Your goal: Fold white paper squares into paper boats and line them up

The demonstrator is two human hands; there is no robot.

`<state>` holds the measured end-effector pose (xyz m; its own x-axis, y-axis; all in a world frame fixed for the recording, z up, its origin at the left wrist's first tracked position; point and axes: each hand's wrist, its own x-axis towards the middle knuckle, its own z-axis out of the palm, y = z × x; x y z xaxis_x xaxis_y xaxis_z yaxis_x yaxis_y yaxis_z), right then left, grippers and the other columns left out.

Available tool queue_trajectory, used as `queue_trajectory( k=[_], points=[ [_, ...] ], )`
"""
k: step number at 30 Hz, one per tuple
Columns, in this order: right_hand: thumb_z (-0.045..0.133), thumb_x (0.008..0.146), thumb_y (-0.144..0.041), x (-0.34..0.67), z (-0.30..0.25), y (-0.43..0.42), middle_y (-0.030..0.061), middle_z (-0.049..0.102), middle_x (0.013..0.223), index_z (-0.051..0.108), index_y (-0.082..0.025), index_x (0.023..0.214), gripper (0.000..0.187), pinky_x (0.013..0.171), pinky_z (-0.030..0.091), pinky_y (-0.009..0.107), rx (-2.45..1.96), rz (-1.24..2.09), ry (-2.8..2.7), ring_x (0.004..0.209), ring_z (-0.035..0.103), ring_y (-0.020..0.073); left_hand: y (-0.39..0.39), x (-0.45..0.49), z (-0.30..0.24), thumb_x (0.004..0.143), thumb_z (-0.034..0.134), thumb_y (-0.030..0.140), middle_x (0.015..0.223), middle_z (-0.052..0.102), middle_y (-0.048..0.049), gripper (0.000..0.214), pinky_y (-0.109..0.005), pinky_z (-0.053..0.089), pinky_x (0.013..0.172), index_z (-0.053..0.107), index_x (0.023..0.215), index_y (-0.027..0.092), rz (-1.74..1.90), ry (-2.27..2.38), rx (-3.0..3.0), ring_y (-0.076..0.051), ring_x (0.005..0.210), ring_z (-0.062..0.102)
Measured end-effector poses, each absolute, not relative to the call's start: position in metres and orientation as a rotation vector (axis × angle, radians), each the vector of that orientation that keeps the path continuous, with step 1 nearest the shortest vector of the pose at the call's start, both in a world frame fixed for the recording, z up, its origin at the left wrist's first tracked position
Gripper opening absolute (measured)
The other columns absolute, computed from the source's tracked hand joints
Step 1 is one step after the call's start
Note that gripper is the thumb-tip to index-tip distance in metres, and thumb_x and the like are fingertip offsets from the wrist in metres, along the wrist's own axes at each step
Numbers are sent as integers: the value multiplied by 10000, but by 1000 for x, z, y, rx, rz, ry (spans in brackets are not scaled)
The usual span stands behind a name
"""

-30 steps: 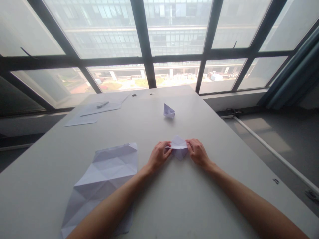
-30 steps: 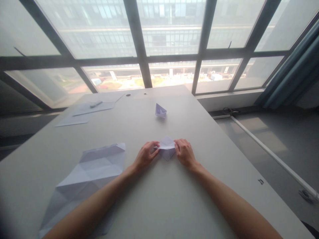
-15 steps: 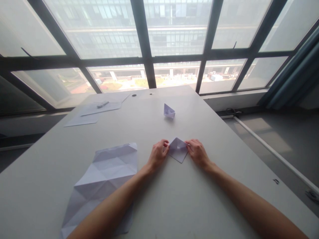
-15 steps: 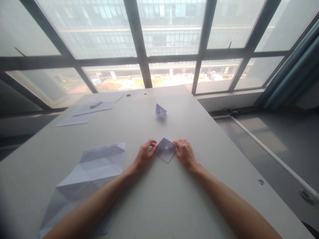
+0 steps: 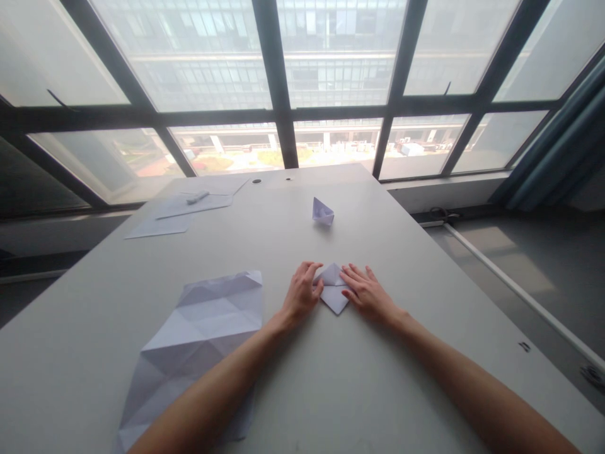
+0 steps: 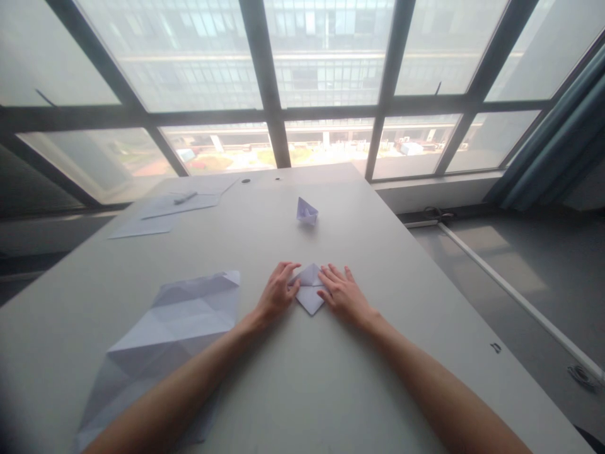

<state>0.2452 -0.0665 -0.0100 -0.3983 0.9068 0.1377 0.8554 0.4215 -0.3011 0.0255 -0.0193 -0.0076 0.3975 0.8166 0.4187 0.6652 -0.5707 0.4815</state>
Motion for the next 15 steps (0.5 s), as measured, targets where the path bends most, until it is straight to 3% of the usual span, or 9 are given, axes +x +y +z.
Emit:
queue_trajectory(
  k=[3,5,9,15],
  points=[
    [308,1027,-491,246,-12,-65,104,321,1574,360,-189,1508,571,1180,134,591,-1534,263,-2423,1481,221,271,-25,27,-4,960,410,150,1445,506,-110,461,-418,277,1174,455,1418,174,802,1173,2612,-211,1368,430],
    [299,1025,-502,247,-13,-65,107,313,1576,333,-191,1522,587,1184,119,589,-1533,263,-2432,1483,215,268,-30,28,-4,1012,370,268,1547,392,-94,505,-463,142,1218,339,1510,191,591,1066,2761,-220,1462,288],
    [286,1026,-507,247,-12,-65,109,264,1592,269,-188,1546,610,1193,92,576,-1524,263,-2435,1489,192,261,-35,31,-11,1001,311,574,1608,231,-136,702,-499,142,1206,238,1555,147,289,1087,2835,-267,1501,168],
    [289,1023,-514,246,-9,-69,98,230,1601,193,-187,1564,639,1211,103,531,-1361,258,-2498,1497,158,236,-35,31,-13,992,231,634,1614,186,-142,758,-494,129,1206,210,1562,135,221,1108,2858,-261,1506,142]
  ],
)
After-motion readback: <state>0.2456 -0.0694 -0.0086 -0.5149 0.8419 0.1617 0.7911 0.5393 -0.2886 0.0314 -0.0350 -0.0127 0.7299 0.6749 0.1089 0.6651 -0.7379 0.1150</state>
